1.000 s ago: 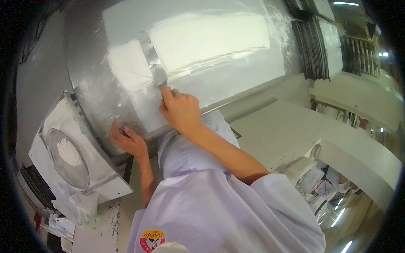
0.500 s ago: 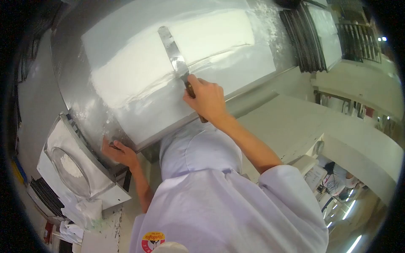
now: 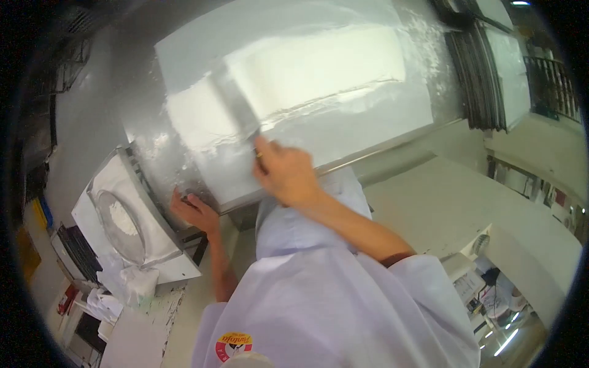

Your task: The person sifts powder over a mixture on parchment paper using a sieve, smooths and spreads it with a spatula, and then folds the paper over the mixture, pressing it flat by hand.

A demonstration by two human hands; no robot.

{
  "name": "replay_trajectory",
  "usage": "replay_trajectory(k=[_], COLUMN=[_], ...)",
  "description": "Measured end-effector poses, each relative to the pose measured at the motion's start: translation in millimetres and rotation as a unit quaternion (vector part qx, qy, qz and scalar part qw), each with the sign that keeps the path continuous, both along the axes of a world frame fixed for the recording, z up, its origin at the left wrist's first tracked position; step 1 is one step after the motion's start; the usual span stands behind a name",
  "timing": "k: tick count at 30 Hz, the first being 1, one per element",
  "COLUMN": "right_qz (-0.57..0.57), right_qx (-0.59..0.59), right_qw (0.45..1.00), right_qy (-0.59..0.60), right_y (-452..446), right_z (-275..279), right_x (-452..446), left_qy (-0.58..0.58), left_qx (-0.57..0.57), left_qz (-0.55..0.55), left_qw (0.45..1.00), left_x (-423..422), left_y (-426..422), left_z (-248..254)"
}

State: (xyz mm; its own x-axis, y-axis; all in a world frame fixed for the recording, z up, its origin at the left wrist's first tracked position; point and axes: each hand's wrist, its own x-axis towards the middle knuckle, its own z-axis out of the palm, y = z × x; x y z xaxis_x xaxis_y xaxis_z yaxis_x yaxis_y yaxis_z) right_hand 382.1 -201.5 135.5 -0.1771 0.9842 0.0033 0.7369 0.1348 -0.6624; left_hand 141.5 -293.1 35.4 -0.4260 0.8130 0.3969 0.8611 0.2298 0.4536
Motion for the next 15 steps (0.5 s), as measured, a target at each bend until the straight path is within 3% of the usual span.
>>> replay_trajectory(k=[5,15], right_qz=[0.079,0.069], right_qx=[-0.015,0.031], right_qw=[0.997,0.99], right_qy=[-0.015,-0.118], right_y=[-23,-30], right_z=[-17,-38], right_x=[-94,-145], left_qy=[-0.069,-0.084], left_qx=[0.005,-0.001], left_qz=[0.038,0.007], left_qw=[0.997,0.996], left_x=[-4,-11], left_y=[-3,-4], left_z=[-1,-2])
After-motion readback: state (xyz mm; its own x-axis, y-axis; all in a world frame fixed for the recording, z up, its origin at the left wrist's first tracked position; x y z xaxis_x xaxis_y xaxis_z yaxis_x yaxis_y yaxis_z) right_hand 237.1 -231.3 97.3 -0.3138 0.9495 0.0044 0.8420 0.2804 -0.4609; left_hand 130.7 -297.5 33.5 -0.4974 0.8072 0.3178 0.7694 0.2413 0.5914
